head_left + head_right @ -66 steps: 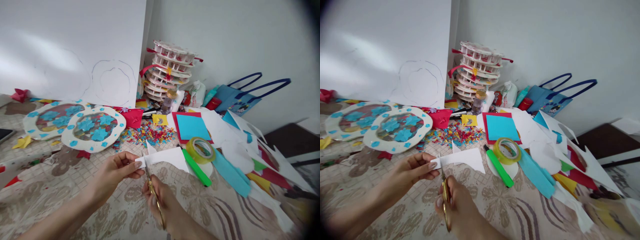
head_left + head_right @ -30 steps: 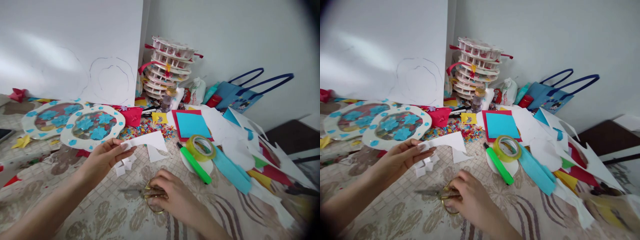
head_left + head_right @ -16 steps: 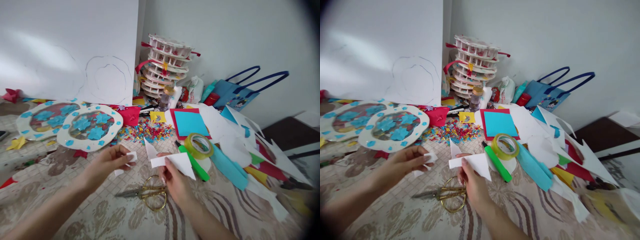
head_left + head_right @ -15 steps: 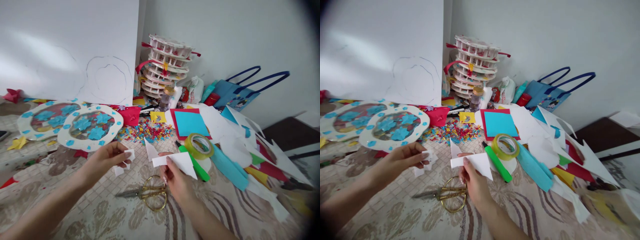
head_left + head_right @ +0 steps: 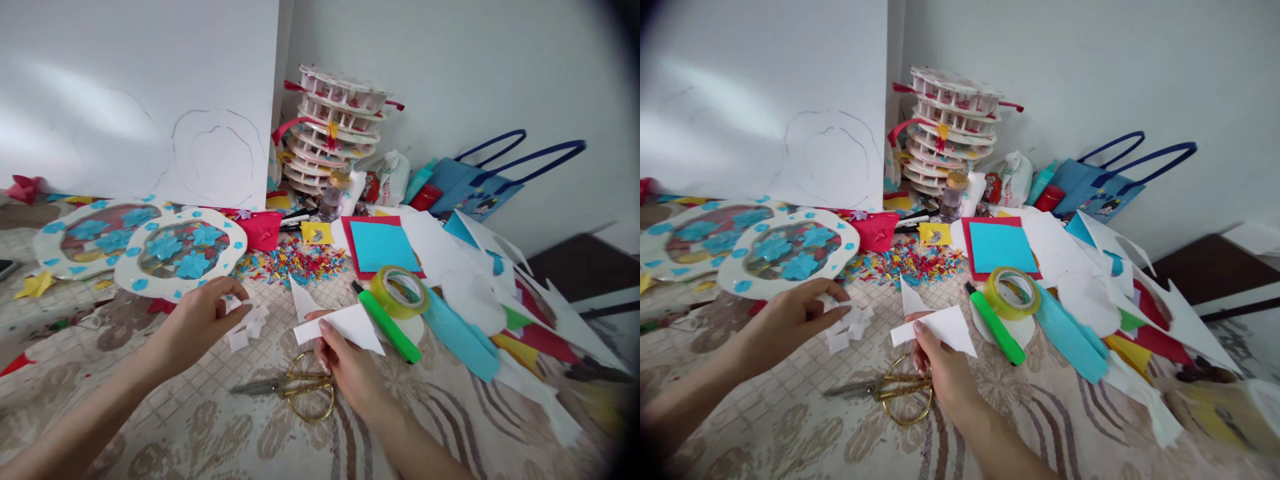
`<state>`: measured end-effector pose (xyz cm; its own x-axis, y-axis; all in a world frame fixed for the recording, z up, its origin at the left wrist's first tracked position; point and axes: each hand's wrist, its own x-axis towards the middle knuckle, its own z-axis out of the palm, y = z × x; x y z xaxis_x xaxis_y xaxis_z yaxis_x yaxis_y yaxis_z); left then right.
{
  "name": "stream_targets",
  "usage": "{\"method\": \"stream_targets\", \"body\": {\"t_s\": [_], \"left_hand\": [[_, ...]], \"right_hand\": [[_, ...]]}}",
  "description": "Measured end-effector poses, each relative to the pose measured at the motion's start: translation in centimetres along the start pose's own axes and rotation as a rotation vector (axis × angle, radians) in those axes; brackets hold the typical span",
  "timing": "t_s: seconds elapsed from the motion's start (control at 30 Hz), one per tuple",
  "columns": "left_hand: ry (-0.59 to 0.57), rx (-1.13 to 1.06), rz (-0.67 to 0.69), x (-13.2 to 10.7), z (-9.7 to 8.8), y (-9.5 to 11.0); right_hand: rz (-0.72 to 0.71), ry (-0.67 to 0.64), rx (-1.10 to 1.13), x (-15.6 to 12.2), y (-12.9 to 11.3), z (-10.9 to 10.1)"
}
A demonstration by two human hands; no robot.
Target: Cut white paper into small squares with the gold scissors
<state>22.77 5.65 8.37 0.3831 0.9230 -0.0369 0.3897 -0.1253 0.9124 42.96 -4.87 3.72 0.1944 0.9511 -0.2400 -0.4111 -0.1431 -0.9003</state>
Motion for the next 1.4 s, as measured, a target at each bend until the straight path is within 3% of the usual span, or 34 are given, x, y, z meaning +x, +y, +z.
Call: {"method": "stream_targets", "body": {"t_s": [0.17,0.27,0.4,0.6,1.17,1.4], "left_hand": [[-0.246,-0.364,-0.141,-1.1,2.1,0.5],[-0.29,-0.547,-0.221,-2.1,3.9,0.8],[-0.274,-0.616,-0.308,-2.9,5.0,0.8],[-0.267,-0.757,-0.358,-2.9,5.3,0.8],[-0.36,-0.907,-0.395,-3.8,6.2,0.8],[-0.324,-0.907,-0.397,-4.0,6.3,0.4]], "right_hand": [[0.025,-0.027,-0.085,-0.2,0.4,0.2],[0.04,-0.061,-0.083,-0.6,0.7,0.5],[0.042,-0.109,0.019,-0.9,1.0,1.0],[0.044,-0.103,0.056,-1.0,0.9,1.4],[0.076,-0.107,0.109,-0.9,1.1,1.7],[0.068,-0.105,0.148,-1.0,1.2,1.5]]}}
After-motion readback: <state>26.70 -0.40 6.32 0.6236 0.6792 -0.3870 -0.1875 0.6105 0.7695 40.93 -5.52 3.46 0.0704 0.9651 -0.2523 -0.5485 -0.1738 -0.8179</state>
